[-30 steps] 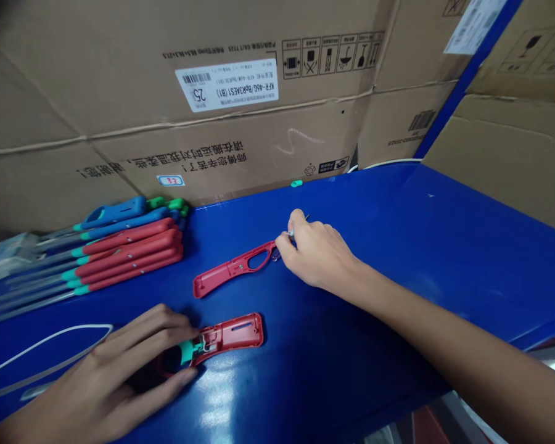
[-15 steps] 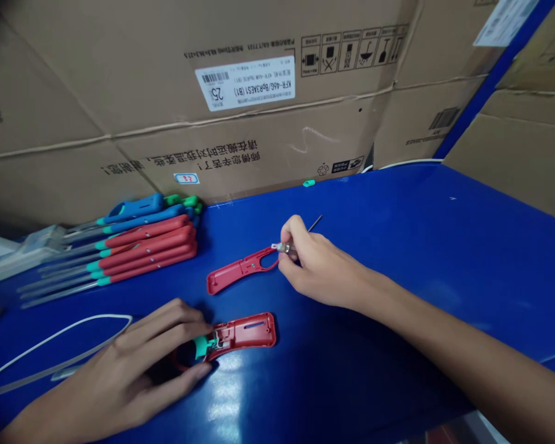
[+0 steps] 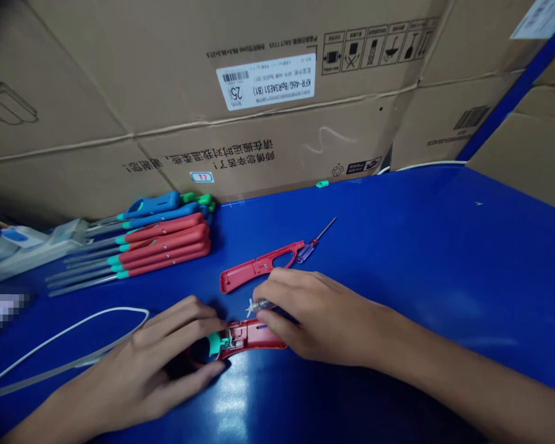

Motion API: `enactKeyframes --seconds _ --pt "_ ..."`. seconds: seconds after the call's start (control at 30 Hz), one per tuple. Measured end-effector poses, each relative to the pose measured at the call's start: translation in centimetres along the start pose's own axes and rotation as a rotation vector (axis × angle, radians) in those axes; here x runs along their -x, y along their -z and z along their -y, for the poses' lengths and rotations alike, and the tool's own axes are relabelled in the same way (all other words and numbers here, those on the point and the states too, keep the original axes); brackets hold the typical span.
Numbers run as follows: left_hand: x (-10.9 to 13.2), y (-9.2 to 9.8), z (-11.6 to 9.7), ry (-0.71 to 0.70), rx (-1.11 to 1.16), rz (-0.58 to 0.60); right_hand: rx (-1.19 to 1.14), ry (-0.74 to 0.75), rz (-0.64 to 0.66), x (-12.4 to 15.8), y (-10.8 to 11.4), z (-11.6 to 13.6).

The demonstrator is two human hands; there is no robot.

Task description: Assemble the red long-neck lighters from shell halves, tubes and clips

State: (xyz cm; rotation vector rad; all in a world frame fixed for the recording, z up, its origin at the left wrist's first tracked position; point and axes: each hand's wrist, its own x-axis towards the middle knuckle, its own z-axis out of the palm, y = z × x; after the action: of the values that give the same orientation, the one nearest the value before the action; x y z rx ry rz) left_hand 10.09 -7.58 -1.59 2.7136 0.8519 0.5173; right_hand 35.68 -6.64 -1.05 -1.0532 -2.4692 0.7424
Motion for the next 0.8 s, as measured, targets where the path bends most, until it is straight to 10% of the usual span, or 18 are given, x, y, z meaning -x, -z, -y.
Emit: enactKeyframes --seconds 0.8 --pt "-0.1 -0.2 -0.1 -0.004 0.025 -0.021 0.407 0.146 0.120 -0.1 -1.8 0.6"
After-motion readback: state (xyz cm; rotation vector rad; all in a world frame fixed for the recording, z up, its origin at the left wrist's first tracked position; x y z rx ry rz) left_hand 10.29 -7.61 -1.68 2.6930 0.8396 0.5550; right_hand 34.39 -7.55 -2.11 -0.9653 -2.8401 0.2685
